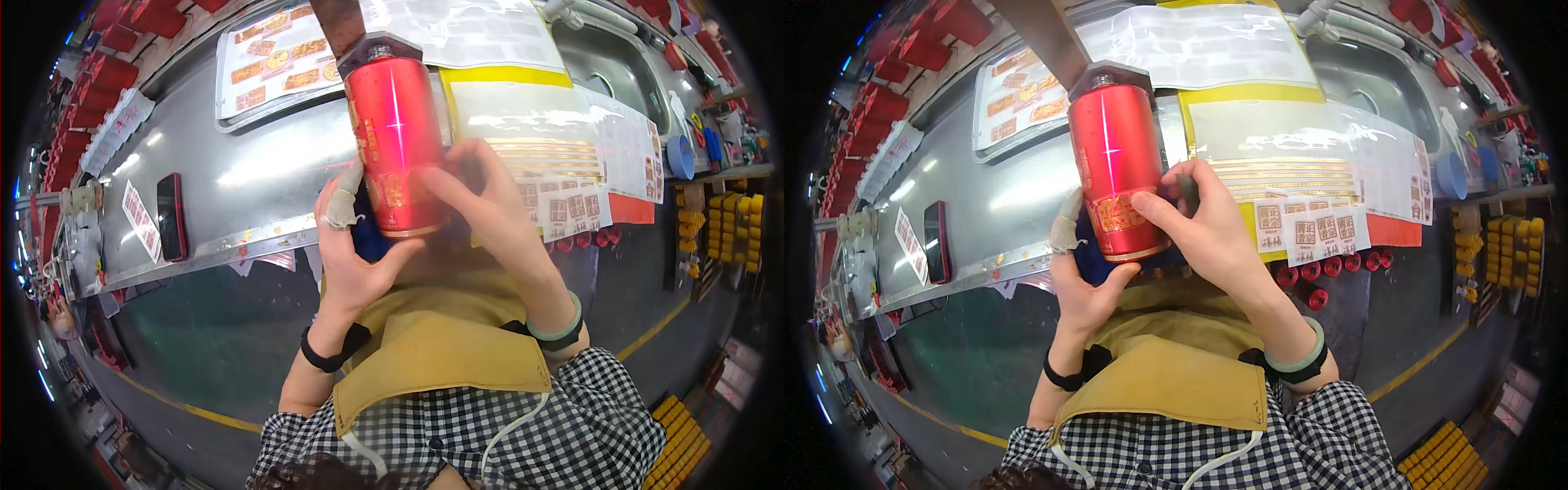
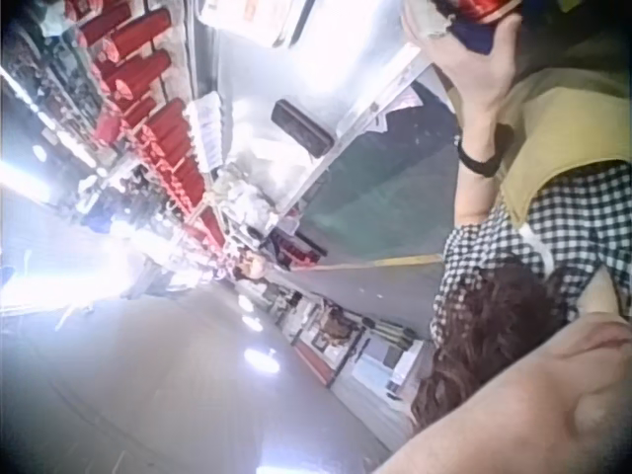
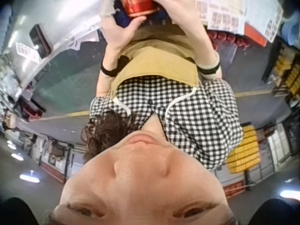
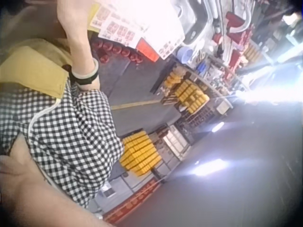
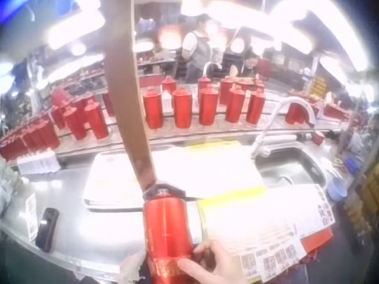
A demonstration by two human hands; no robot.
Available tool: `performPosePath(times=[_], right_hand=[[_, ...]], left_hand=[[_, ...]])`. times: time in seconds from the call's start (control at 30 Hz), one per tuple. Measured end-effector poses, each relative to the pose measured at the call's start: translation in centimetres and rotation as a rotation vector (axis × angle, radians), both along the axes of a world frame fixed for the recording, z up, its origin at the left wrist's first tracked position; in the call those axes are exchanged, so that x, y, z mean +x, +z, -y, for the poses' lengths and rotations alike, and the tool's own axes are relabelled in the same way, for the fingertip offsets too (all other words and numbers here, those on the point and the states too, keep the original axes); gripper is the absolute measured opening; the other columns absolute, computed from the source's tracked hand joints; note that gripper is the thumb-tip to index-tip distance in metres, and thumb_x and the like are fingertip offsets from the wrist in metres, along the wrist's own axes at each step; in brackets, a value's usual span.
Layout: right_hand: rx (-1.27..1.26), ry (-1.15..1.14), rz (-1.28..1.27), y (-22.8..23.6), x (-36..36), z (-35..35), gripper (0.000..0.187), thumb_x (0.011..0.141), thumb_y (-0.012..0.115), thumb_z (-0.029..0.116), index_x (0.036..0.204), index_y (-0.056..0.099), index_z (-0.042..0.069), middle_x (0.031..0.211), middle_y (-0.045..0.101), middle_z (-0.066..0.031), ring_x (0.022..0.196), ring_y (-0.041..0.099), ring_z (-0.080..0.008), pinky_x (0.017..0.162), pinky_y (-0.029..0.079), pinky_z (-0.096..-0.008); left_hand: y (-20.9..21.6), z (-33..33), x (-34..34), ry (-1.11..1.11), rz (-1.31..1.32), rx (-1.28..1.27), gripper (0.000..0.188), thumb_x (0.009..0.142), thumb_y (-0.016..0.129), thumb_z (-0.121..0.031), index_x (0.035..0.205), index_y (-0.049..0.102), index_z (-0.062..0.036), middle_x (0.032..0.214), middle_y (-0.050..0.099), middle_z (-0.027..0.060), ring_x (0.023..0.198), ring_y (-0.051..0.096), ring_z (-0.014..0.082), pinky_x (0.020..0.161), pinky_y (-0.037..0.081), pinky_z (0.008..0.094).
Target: The recorder applies decorative and functional labels to red canisters on a production line.
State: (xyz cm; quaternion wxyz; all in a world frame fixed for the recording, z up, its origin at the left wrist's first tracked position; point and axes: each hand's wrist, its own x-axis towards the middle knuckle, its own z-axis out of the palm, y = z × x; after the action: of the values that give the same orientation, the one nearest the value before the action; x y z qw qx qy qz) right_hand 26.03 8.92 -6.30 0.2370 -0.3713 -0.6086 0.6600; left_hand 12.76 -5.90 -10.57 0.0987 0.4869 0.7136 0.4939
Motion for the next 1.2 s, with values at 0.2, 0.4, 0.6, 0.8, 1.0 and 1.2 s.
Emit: performPosePath(times=[0.2, 0.4, 0.6, 0.8, 1.0, 1.2], right_hand=[[-0.083, 0.019, 0.022, 0.4, 0.8, 0.1, 0.034, 0.094, 0.079, 0.024, 0.11, 0.058, 0.003, 0.091, 0.055, 0.0026, 0.076, 0.047, -0.0032, 0.068, 0.044, -0.0205], [-0.135, 0.04, 0.016, 0.6, 0.6, -0.2, 0.023, 0.097, 0.074, 0.018, 0.108, 0.058, 0.005, 0.097, 0.061, 0.0016, 0.087, 0.053, -0.0046, 0.078, 0.045, -0.0219], [-0.125, 0.049, 0.035, 0.5, 0.7, -0.3, 0.022, 0.097, 0.073, 0.017, 0.108, 0.058, 0.005, 0.097, 0.061, 0.0019, 0.088, 0.053, -0.0047, 0.079, 0.045, -0.0221], [-0.129, 0.042, 0.005, 0.2, 0.7, -0.3, 0.03, 0.095, 0.078, 0.022, 0.109, 0.059, 0.003, 0.093, 0.057, 0.0031, 0.08, 0.048, -0.0032, 0.071, 0.044, -0.0205], [-0.139, 0.048, 0.001, 0.7, 0.7, -0.3, 0.027, 0.097, 0.075, 0.021, 0.109, 0.059, 0.003, 0.092, 0.057, 0.0037, 0.081, 0.048, -0.003, 0.073, 0.043, -0.0207], [-0.022, 0.035, 0.101, 1.5, 2.1, -1.0, 0.023, 0.103, 0.064, 0.02, 0.112, 0.056, 0.001, 0.094, 0.058, 0.0001, 0.083, 0.049, -0.0076, 0.078, 0.043, -0.0252]], left_hand=[[2.1, -1.3, -2.6, -0.179, 0.745, 0.151, 0.069, 0.091, 0.065, 0.0, 0.155, 0.039, -0.0004, 0.157, 0.044, 0.0151, 0.148, 0.039, 0.0282, 0.123, 0.025, 0.0429], [2.3, -2.6, -4.3, -0.228, 0.87, 0.072, 0.083, 0.087, 0.075, -0.006, 0.159, 0.033, -0.005, 0.16, 0.04, 0.0137, 0.151, 0.034, 0.0246, 0.125, 0.018, 0.0421], [2.2, -2.7, -4.1, -0.236, 0.934, 0.095, 0.084, 0.086, 0.078, -0.006, 0.158, 0.034, -0.0048, 0.159, 0.04, 0.0145, 0.151, 0.033, 0.0246, 0.126, 0.018, 0.0424], [2.2, -2.8, -4.2, -0.242, 0.953, 0.09, 0.084, 0.086, 0.078, -0.005, 0.158, 0.034, -0.0042, 0.159, 0.04, 0.0144, 0.15, 0.033, 0.0254, 0.126, 0.019, 0.0428], [2.0, -2.9, -4.2, -0.256, 0.859, 0.066, 0.086, 0.087, 0.074, -0.009, 0.16, 0.028, -0.003, 0.162, 0.036, 0.0187, 0.149, 0.036, 0.0324, 0.123, 0.028, 0.0483], [2.3, -2.9, -3.9, -0.268, 0.92, 0.112, 0.084, 0.087, 0.073, -0.004, 0.159, 0.031, -0.0041, 0.16, 0.038, 0.0162, 0.148, 0.037, 0.0292, 0.123, 0.028, 0.0459]])
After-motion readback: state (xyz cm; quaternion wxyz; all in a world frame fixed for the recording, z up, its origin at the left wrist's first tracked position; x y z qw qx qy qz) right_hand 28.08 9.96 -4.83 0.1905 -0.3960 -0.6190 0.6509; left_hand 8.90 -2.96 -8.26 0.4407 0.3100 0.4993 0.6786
